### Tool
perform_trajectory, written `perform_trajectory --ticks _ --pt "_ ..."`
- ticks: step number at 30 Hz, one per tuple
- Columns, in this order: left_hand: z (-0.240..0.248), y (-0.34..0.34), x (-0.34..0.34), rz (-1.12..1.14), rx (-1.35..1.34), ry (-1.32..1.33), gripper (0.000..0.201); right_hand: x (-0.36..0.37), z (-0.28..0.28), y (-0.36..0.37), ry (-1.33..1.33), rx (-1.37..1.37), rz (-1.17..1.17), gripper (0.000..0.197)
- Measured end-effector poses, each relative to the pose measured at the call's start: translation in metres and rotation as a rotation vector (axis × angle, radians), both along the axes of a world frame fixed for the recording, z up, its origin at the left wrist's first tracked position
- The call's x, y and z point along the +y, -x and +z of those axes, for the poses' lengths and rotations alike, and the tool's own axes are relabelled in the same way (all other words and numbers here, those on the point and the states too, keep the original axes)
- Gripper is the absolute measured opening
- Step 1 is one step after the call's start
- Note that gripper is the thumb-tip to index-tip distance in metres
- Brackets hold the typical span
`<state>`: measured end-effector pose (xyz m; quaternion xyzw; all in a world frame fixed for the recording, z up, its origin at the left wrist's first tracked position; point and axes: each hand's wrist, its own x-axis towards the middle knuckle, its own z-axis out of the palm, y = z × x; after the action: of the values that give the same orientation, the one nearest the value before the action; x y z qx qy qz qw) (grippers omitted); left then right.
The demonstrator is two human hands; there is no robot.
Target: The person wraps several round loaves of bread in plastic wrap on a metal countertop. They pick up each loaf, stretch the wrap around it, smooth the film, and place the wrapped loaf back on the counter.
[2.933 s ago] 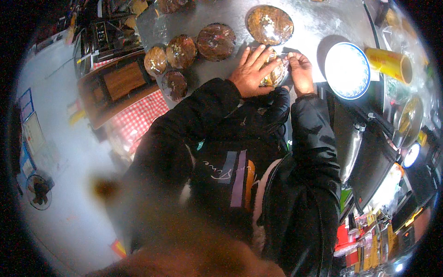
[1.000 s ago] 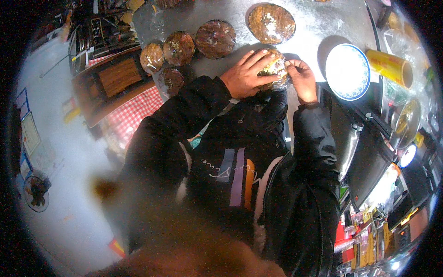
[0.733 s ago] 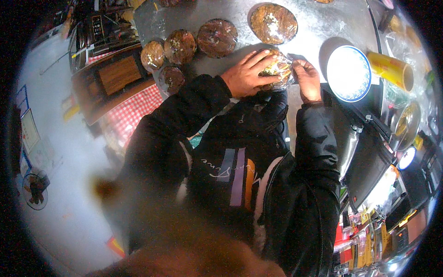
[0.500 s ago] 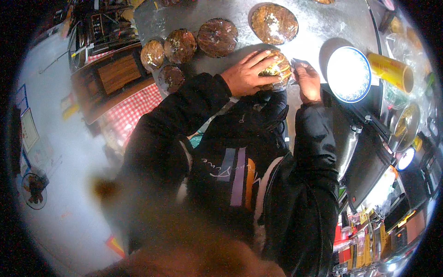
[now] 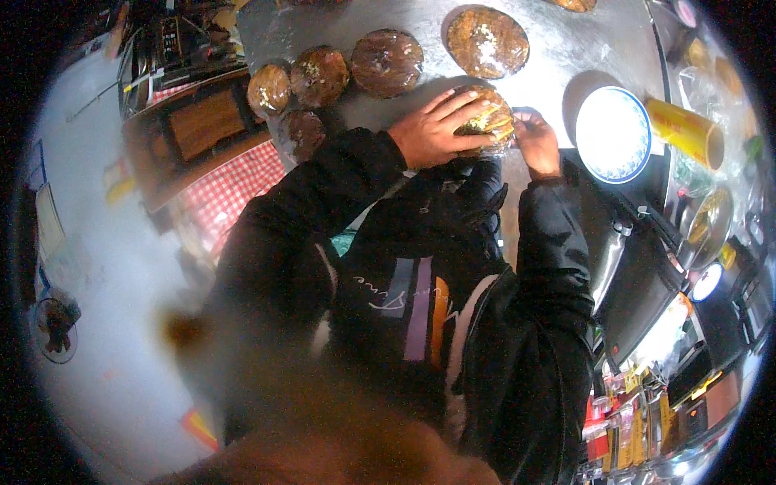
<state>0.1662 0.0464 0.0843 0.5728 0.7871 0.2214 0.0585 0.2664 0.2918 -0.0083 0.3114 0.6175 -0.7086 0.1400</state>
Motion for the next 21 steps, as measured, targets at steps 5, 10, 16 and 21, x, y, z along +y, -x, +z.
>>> perform_trajectory --ticks 5,10,16,21 --pt "0.001 -0.021 -0.037 0.38 -0.331 -0.088 0.065 -0.01 0.014 -0.014 0.1 0.111 -0.091 0.023" --pt "-0.027 -0.051 -0.065 0.847 -1.12 -0.284 0.044 -0.024 0.032 -0.014 0.312 0.092 -0.315 0.035" --pt "-0.045 -0.054 -0.066 0.881 -1.174 -0.27 0.03 -0.046 0.037 -0.019 0.312 0.025 -0.356 0.04" --pt "-0.049 -0.036 -0.05 0.939 -1.45 -0.465 0.029 -0.05 0.024 -0.029 0.376 0.036 -0.373 0.041"
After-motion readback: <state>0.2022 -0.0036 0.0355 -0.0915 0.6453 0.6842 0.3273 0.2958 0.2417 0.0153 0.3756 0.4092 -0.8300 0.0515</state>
